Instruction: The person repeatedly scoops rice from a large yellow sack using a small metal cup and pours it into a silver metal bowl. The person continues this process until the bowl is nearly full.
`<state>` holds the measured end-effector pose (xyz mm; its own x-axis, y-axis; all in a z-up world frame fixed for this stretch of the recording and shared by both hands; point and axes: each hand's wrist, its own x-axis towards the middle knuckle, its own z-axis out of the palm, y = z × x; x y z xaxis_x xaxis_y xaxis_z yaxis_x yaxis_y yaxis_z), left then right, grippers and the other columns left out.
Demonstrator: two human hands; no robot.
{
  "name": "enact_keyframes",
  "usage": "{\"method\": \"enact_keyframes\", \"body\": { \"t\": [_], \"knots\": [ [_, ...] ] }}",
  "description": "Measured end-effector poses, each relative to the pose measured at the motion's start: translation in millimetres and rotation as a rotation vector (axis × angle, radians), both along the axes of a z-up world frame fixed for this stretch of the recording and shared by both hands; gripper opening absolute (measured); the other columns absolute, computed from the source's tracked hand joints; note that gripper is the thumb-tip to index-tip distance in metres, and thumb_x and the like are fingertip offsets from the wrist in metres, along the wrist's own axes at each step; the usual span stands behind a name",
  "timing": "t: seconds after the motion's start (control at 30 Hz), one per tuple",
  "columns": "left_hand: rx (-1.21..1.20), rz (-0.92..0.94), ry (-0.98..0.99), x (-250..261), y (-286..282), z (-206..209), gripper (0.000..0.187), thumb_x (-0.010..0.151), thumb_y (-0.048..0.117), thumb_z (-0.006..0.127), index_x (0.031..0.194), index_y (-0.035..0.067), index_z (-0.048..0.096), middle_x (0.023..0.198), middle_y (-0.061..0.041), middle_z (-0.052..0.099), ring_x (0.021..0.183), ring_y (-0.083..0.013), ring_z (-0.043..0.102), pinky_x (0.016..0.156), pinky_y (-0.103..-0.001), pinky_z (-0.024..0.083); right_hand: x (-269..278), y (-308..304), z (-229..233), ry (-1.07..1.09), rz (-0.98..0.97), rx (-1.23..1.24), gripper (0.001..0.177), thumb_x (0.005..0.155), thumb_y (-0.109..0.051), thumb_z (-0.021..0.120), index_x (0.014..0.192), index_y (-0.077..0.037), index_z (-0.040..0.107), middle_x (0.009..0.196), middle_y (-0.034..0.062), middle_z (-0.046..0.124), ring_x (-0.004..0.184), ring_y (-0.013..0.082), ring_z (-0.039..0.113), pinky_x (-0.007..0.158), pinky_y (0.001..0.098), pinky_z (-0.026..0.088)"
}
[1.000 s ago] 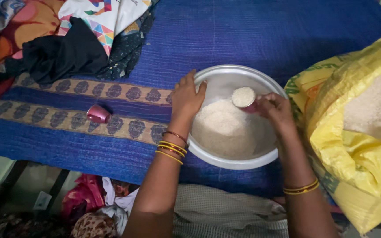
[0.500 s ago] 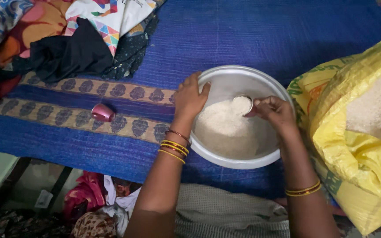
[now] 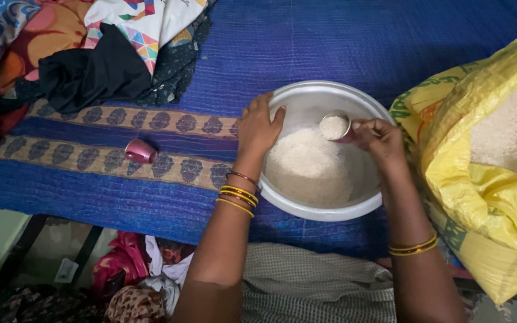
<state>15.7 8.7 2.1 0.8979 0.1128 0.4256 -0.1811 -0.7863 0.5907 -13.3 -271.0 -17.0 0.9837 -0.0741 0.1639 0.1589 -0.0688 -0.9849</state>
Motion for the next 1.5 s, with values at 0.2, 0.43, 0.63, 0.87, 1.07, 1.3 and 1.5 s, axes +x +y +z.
{"method": "enact_keyframes", "body": {
  "t": [0.2, 0.43, 0.63, 0.87, 1.07, 1.3, 1.5],
  "knots": [
    [-0.009, -0.008, 0.006, 2, 1, 0, 0.055, 0.094, 0.044, 0.058, 0.139, 0.012, 0.057, 0.142, -0.017, 0.059, 0.125, -0.0404, 0.057, 0.102, -0.055, 0.045, 6, -2, -4, -0.019, -0.022, 0.005, 0.018, 0.097, -0.021, 0.072, 0.099, -0.004, 0.074, 0.108, 0.0072, 0.075, 0.088, 0.0148, 0.068, 0.082, 0.0323, 0.055],
    [-0.004, -0.004, 0.012, 1, 0, 1, 0.054, 0.094, 0.044, 0.058, 0.138, 0.013, 0.058, 0.142, -0.016, 0.058, 0.127, -0.0399, 0.056, 0.103, -0.057, 0.043, -4, 3, 6, -0.049, -0.019, -0.014, 0.014, 0.096, -0.017, 0.072, 0.099, -0.003, 0.074, 0.115, 0.0087, 0.074, 0.097, 0.0164, 0.069, 0.088, 0.0299, 0.058],
    [-0.016, -0.008, 0.044, -1, 0, 3, 0.054, 0.095, 0.043, 0.058, 0.139, 0.013, 0.057, 0.141, -0.016, 0.058, 0.127, -0.0389, 0.056, 0.103, -0.055, 0.043, -17, 13, 22, -0.04, -0.085, -0.016, 0.016, 0.096, -0.018, 0.071, 0.096, -0.002, 0.07, 0.124, 0.0108, 0.07, 0.106, 0.0194, 0.071, 0.093, 0.033, 0.061],
    [-0.007, -0.002, 0.056, -2, -1, 5, 0.054, 0.095, 0.043, 0.058, 0.14, 0.013, 0.057, 0.143, -0.015, 0.058, 0.128, -0.0387, 0.055, 0.104, -0.056, 0.042, -26, 18, 31, -0.003, -0.106, -0.106, 0.017, 0.095, -0.019, 0.073, 0.099, -0.002, 0.074, 0.121, 0.0103, 0.072, 0.105, 0.0208, 0.07, 0.094, 0.033, 0.056],
    [-0.004, -0.009, 0.068, -2, 0, 6, 0.054, 0.095, 0.043, 0.057, 0.14, 0.013, 0.056, 0.144, -0.016, 0.057, 0.128, -0.0381, 0.055, 0.105, -0.056, 0.042, -19, 13, 20, -0.028, -0.099, -0.099, 0.017, 0.094, -0.017, 0.074, 0.099, -0.002, 0.073, 0.122, 0.0119, 0.072, 0.106, 0.0211, 0.071, 0.095, 0.0337, 0.055],
    [-0.015, -0.01, 0.064, -3, -1, 6, 0.054, 0.095, 0.042, 0.057, 0.14, 0.012, 0.057, 0.144, -0.015, 0.057, 0.129, -0.0374, 0.054, 0.105, -0.055, 0.042, -20, 15, 21, -0.038, -0.108, -0.17, 0.017, 0.092, -0.018, 0.075, 0.099, -0.002, 0.074, 0.129, 0.0139, 0.069, 0.107, 0.0227, 0.07, 0.096, 0.0378, 0.053],
    [-0.001, -0.009, 0.024, -3, -1, 5, 0.054, 0.094, 0.042, 0.058, 0.139, 0.012, 0.057, 0.143, -0.017, 0.056, 0.129, -0.0388, 0.054, 0.103, -0.057, 0.042, -23, 18, 25, -0.01, -0.14, -0.269, 0.019, 0.092, -0.02, 0.075, 0.1, -0.003, 0.075, 0.129, 0.0134, 0.071, 0.109, 0.0236, 0.07, 0.098, 0.0383, 0.052]
  ]
}}
